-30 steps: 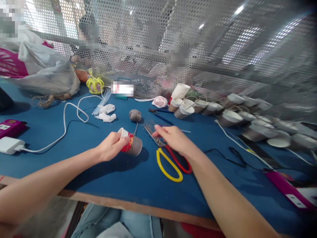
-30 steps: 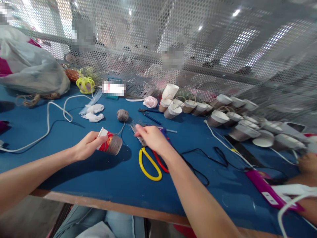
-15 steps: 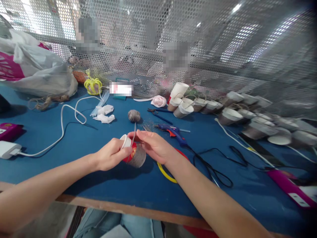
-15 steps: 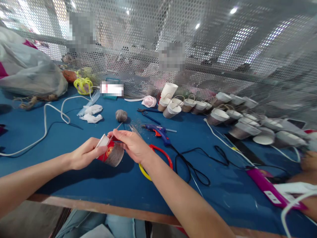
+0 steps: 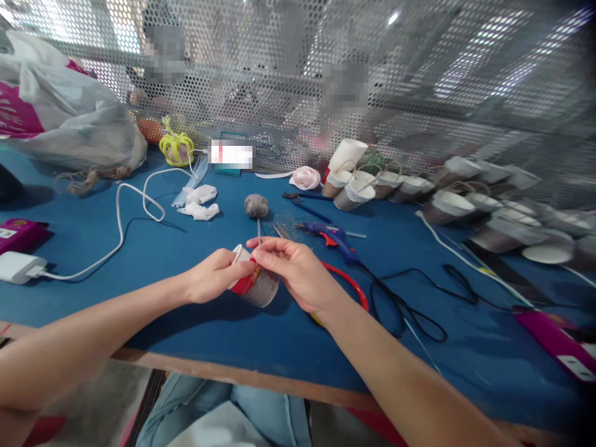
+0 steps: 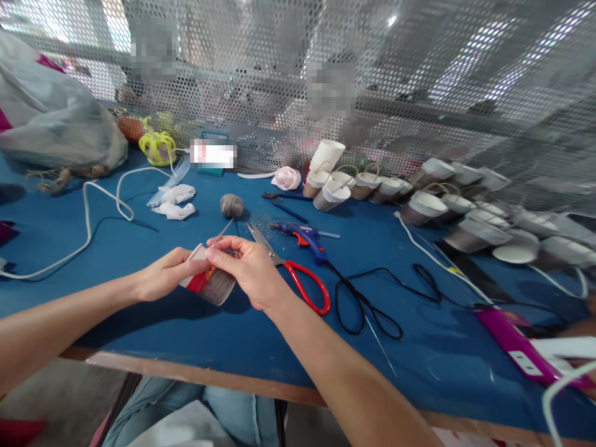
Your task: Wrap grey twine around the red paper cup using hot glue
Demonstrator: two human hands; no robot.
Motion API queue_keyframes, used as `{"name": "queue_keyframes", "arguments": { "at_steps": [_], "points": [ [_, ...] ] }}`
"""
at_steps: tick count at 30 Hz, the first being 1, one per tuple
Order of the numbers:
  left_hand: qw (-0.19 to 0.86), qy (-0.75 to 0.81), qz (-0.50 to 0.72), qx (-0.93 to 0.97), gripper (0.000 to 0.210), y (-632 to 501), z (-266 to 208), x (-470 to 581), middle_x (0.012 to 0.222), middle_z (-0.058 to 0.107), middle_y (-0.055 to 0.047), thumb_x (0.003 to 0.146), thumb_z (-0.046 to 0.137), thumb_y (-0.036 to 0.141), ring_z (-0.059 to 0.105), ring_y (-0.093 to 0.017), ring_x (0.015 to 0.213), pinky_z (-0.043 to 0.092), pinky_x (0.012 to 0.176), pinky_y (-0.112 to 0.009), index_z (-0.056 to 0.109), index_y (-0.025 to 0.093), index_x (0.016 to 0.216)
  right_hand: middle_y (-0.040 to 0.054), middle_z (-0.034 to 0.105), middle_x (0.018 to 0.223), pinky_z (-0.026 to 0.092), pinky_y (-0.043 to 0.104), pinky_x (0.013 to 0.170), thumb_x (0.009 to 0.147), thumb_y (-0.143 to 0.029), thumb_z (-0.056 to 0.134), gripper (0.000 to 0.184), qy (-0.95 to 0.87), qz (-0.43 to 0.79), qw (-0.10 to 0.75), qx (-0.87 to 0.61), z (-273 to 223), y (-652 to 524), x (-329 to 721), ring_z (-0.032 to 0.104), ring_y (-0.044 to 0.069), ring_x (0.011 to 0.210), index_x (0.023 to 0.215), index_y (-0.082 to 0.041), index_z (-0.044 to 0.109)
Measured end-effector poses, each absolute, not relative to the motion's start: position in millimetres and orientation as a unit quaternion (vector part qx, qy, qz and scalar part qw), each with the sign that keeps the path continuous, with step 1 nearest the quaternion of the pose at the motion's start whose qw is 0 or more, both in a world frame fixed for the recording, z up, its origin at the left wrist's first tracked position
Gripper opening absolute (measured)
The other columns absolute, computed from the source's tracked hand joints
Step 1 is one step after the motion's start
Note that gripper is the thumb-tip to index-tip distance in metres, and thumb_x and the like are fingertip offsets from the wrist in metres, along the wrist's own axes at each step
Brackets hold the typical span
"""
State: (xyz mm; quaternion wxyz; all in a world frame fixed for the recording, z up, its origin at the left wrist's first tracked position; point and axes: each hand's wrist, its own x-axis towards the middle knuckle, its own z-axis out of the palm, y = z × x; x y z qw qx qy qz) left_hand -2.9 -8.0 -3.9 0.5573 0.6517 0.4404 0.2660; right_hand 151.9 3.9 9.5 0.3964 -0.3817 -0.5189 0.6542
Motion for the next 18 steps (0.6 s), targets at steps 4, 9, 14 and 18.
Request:
{"name": "queue_keyframes", "arguments": {
  "at_steps": [4, 9, 14, 18],
  "points": [
    [0.641, 0.452, 0.309, 0.538, 0.023, -2.4, -5.8, -2.1, 0.051, 0.044, 0.003, 0.069, 0.045, 0.033, 0.036, -0.007, 0.046, 0.025, 0.045, -0.020, 0.047, 0.012, 0.061, -0.0022, 0.059, 0.072, 0.042, 0.024, 0.069, 0.064, -0.028, 0.065, 0.012, -0.532, 0.603, 0.438, -0.402, 10.8, 4.2, 156.0, 0.053, 0.008, 0.068, 0.068, -0.018, 0.058],
    [0.680, 0.459, 0.318, 0.476, 0.018, 0.3, -7.2, -1.3, 0.050, 0.048, 0.003, 0.066, 0.048, 0.029, 0.040, -0.007, 0.045, 0.028, 0.044, -0.020, 0.050, 0.011, 0.062, -0.0012, 0.059, 0.068, 0.041, 0.025, 0.066, 0.066, -0.033, 0.063, 0.016, -0.593, 0.520, 0.455, -0.413, 9.4, 5.9, 160.8, 0.053, 0.010, 0.066, 0.069, -0.018, 0.056],
    [0.677, 0.464, 0.303, 0.484, 0.018, -1.4, -6.1, 0.4, 0.050, 0.047, 0.004, 0.067, 0.047, 0.029, 0.039, -0.007, 0.044, 0.027, 0.044, -0.019, 0.048, 0.012, 0.061, 0.0000, 0.058, 0.069, 0.042, 0.027, 0.067, 0.070, -0.036, 0.059, 0.017, -0.650, 0.446, 0.449, -0.421, 7.6, 5.7, 163.1, 0.053, 0.012, 0.069, 0.070, -0.019, 0.055],
    [0.652, 0.465, 0.290, 0.525, 0.018, -4.7, -4.2, 0.6, 0.048, 0.044, 0.005, 0.067, 0.047, 0.029, 0.037, -0.006, 0.044, 0.027, 0.045, -0.020, 0.048, 0.012, 0.061, 0.0006, 0.058, 0.070, 0.042, 0.028, 0.065, 0.072, -0.037, 0.056, 0.019, -0.674, 0.410, 0.433, -0.437, 6.3, 6.3, 163.1, 0.053, 0.013, 0.067, 0.071, -0.018, 0.054]
  ]
}}
